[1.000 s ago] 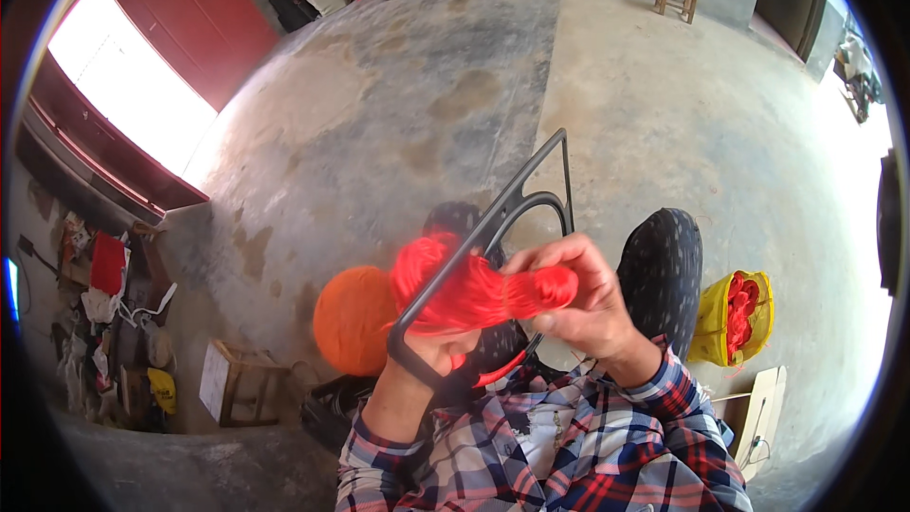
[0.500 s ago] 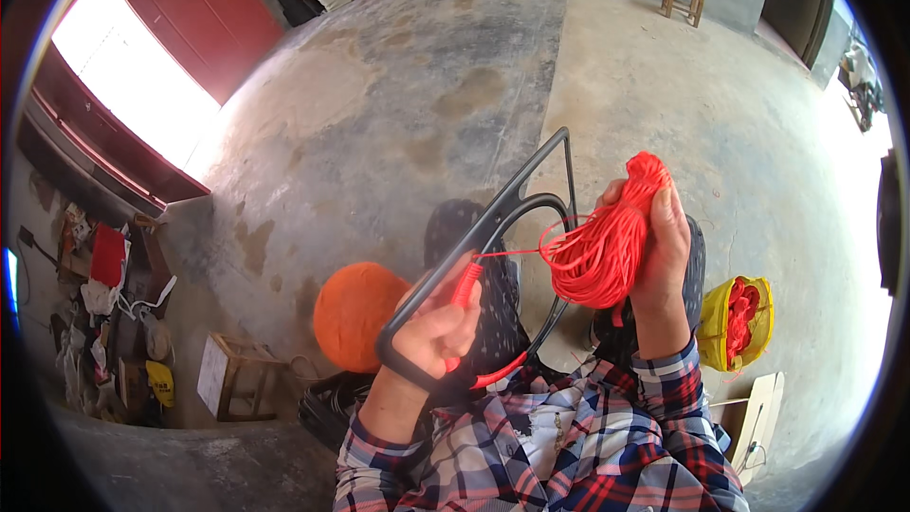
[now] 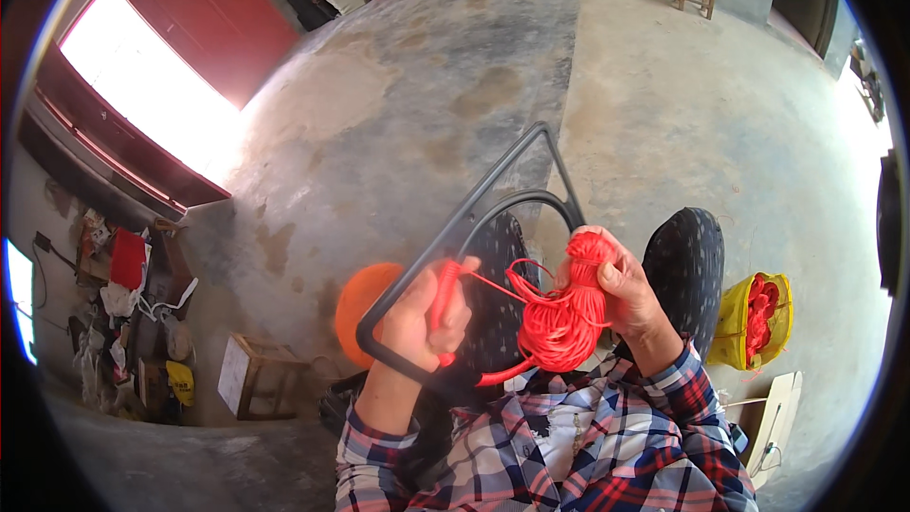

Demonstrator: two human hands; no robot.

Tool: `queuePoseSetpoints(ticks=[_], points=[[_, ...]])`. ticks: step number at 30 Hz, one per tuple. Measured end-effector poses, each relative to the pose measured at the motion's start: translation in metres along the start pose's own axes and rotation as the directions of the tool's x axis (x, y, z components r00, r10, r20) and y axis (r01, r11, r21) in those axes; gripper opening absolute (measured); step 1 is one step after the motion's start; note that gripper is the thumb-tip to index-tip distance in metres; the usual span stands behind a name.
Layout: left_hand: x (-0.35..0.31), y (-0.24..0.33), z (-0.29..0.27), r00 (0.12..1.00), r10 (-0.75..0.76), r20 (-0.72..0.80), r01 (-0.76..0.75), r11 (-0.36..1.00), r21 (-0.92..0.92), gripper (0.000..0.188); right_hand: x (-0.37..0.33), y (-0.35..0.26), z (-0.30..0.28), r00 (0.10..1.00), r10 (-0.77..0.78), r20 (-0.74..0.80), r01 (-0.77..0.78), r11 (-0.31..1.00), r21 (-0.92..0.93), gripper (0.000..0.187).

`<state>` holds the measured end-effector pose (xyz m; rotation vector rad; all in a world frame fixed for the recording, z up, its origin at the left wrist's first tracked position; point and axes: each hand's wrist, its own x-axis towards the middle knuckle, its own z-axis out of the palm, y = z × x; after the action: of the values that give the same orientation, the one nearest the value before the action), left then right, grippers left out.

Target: The person picks up a plastic frame and a bundle of string, then repeatedly wraps the string around the frame by hand.

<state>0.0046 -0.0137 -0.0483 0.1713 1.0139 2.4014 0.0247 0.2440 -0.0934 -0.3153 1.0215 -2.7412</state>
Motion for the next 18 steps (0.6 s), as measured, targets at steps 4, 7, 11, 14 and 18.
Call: queuePoseSetpoints(ticks=[4,7,11,14,18], points=[[0.006,0.011,0.003,0.997,-0.057,-0.052,0.065,0.984,0.167,0.046,-0.005,0.010,-0.002,0.995,0.094,0.041,-0.091,0.993,-0.070,0.065],[0.007,0.011,0.008,0.995,-0.043,-0.092,0.061,0.977,0.203,0.043,-0.003,0.015,0.004,0.999,-0.044,0.013,0.045,0.994,-0.101,0.063],[0.001,0.010,0.003,0.978,-0.088,-0.191,0.088,0.996,-0.010,0.037,0.000,0.004,0.023,0.992,-0.074,-0.105,0.074,0.997,-0.003,0.051],[0.003,0.013,0.000,0.970,-0.136,-0.202,0.156,0.984,0.086,0.031,-0.004,0.002,0.011,0.979,-0.155,-0.129,0.153,0.988,-0.022,0.047],[0.001,0.012,0.003,0.969,-0.145,-0.203,0.161,0.985,0.065,0.031,0.001,-0.002,-0.004,0.897,-0.326,-0.298,0.242,0.927,-0.287,0.039]])
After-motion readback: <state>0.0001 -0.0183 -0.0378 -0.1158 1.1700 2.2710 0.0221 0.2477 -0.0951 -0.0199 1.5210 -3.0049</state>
